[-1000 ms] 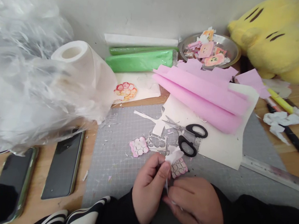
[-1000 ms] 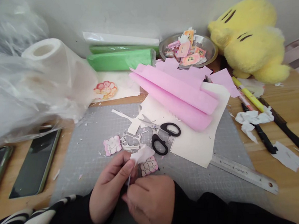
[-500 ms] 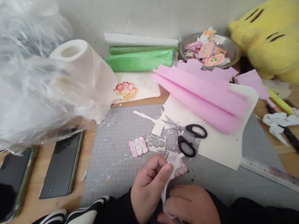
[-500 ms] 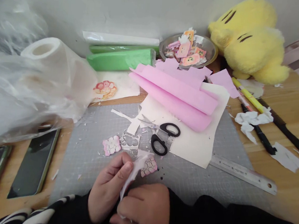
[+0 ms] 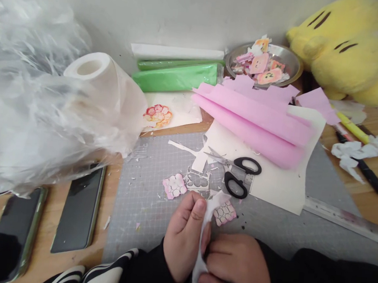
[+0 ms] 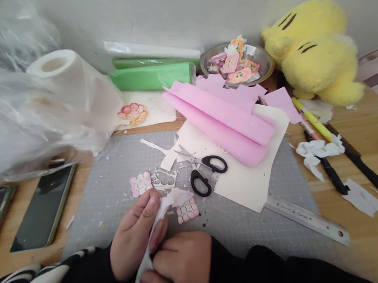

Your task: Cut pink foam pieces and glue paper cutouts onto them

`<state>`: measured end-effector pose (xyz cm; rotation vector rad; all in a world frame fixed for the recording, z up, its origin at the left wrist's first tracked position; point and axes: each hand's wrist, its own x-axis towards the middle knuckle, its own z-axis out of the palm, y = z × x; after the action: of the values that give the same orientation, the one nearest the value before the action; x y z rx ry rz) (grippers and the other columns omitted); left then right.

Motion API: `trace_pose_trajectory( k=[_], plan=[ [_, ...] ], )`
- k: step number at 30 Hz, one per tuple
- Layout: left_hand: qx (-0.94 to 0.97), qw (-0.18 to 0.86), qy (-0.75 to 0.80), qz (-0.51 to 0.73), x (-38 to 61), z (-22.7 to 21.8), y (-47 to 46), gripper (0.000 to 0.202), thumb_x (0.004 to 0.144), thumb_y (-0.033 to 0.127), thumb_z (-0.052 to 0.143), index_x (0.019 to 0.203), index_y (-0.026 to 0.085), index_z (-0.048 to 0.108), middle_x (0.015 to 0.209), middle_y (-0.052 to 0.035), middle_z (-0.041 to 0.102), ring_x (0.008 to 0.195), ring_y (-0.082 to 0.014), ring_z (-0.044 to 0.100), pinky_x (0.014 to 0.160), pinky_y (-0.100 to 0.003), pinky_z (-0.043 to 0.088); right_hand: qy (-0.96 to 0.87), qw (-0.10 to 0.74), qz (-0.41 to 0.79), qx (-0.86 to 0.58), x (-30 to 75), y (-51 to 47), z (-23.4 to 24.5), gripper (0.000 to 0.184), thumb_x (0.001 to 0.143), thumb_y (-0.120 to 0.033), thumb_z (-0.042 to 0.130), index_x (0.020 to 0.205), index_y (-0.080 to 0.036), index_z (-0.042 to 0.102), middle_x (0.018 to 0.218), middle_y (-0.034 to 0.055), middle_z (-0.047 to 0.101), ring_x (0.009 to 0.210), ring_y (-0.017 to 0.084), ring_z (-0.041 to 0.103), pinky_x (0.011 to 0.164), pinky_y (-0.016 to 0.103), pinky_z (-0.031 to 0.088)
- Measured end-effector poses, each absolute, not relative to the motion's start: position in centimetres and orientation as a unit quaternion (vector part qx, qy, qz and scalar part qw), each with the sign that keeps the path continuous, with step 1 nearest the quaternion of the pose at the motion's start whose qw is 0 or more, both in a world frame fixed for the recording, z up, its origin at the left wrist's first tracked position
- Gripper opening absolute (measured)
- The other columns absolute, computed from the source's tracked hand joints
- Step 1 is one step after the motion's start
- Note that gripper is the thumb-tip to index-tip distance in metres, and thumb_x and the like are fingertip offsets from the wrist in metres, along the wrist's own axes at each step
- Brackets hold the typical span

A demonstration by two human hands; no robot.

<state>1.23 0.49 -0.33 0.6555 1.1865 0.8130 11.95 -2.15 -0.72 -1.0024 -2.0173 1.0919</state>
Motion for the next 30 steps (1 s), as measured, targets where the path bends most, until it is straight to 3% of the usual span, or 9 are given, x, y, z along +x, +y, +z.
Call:
trace_pose_trajectory(
  k=[4, 8, 16, 30],
  plan=[
    [0.319, 0.671, 0.559, 0.368, 1.2, -0.1, 0.5, 0.027, 0.077, 0.042, 0.043, 0.062, 0.019, 0.038, 0.040, 0.0090, 0.029, 0.035, -0.0051, 0.025, 0.033, -0.017, 0.022, -0.564, 0.313, 0.600, -0.473, 12.0, -1.6, -0.1, 0.032, 0.073, -0.040, 0.044, 0.052, -0.016, 0.043, 0.046, -0.0026, 0.045, 0.043, 0.006, 0.040, 0.042, 0.018, 0.030],
    [0.378, 0.637, 0.576, 0.346, 1.0, 0.2, 0.6, 0.028, 0.078, 0.041, 0.041, 0.061, 0.018, 0.039, 0.049, 0.0066, 0.033, 0.044, -0.0066, 0.030, 0.044, -0.018, 0.030, -0.303, 0.198, 0.785, -0.503, 12.3, -0.5, 0.1, 0.022, 0.064, -0.037, 0.052, 0.063, -0.017, 0.041, 0.042, -0.0074, 0.044, 0.030, 0.003, 0.036, 0.031, 0.015, 0.029],
    [0.482, 0.614, 0.564, 0.270, 0.6, -0.2, 0.1, 0.026, 0.082, 0.038, 0.035, 0.065, 0.019, 0.041, 0.054, 0.0040, 0.043, 0.050, -0.0090, 0.040, 0.050, -0.021, 0.031, -0.261, 0.221, 0.788, -0.513, 12.4, 0.0, 0.2, 0.017, 0.060, -0.027, 0.054, 0.060, -0.016, 0.041, 0.034, -0.0097, 0.043, 0.023, 0.001, 0.032, 0.026, 0.012, 0.024],
    [0.473, 0.597, 0.577, 0.293, 0.7, 0.2, 0.3, 0.027, 0.082, 0.038, 0.034, 0.062, 0.019, 0.039, 0.050, 0.0055, 0.036, 0.046, -0.0089, 0.033, 0.047, -0.022, 0.028, -0.202, 0.225, 0.817, -0.492, 12.5, 0.5, 0.3, 0.007, 0.052, -0.021, 0.046, 0.051, -0.015, 0.043, 0.025, -0.0094, 0.038, 0.020, 0.002, 0.030, 0.025, 0.013, 0.023]
  ],
)
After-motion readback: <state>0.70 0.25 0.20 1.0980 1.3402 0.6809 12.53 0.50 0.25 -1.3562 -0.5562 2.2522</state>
